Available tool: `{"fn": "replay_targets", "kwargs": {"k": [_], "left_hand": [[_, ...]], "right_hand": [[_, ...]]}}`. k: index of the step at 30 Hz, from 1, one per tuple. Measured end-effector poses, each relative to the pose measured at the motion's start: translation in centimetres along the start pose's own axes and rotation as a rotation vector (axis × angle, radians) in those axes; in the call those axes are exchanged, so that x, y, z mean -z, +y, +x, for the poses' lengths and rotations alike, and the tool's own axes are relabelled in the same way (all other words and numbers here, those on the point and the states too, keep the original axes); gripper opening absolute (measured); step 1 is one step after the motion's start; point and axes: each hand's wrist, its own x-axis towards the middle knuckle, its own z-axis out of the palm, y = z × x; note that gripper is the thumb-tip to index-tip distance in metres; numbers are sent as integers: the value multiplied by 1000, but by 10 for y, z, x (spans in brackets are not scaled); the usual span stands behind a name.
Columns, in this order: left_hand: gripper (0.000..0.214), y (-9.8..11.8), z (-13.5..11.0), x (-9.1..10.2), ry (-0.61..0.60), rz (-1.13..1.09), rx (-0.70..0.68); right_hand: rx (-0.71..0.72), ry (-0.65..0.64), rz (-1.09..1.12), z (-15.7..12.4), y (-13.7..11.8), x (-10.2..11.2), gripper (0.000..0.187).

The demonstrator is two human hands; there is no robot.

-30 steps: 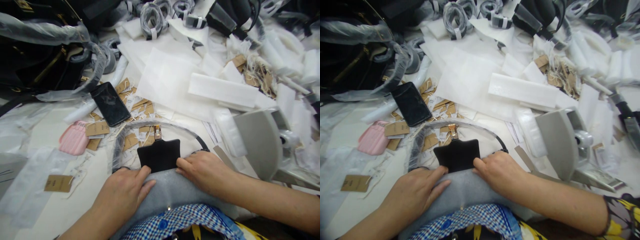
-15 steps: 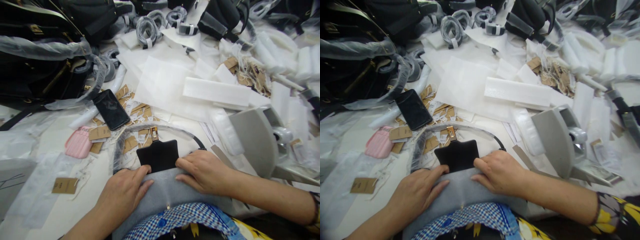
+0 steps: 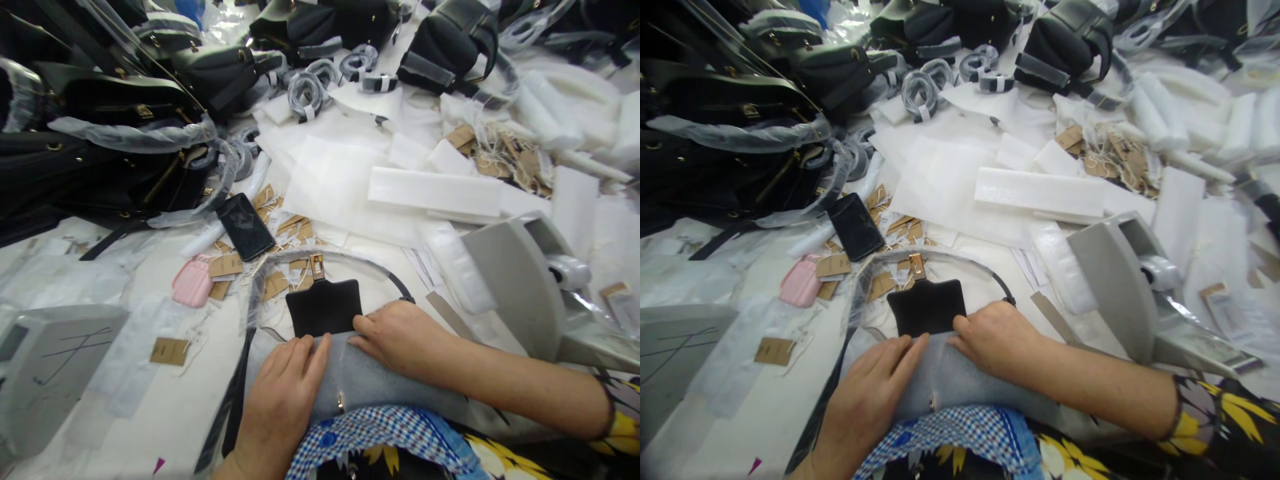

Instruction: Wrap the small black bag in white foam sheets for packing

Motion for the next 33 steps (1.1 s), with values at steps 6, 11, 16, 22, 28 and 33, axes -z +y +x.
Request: {"fn": "replay_targets", "kwargs": {"k": [6, 11, 16, 22, 28, 33], "left_hand": [[55, -1, -21, 5, -150, -213, 12], [80, -2, -29, 7, -228, -242, -42], [78, -1, -31, -5, -188, -196, -60], [75, 1, -30, -8, -131, -167, -61], [76, 1, -32, -11, -80, -190, -74], [78, -4, -32, -12, -86, -238, -64]], "right_hand": [[-12, -51, -34, 0, 0, 2, 34], [-20, -71, -75, 1, -1, 4, 42], [-13, -34, -158, 1, -4, 4, 46], [-25, 120, -214, -1, -12, -1, 36], [139, 350, -163, -28, -20, -4, 53], [145, 238, -139, -50, -18, -28, 68]]}}
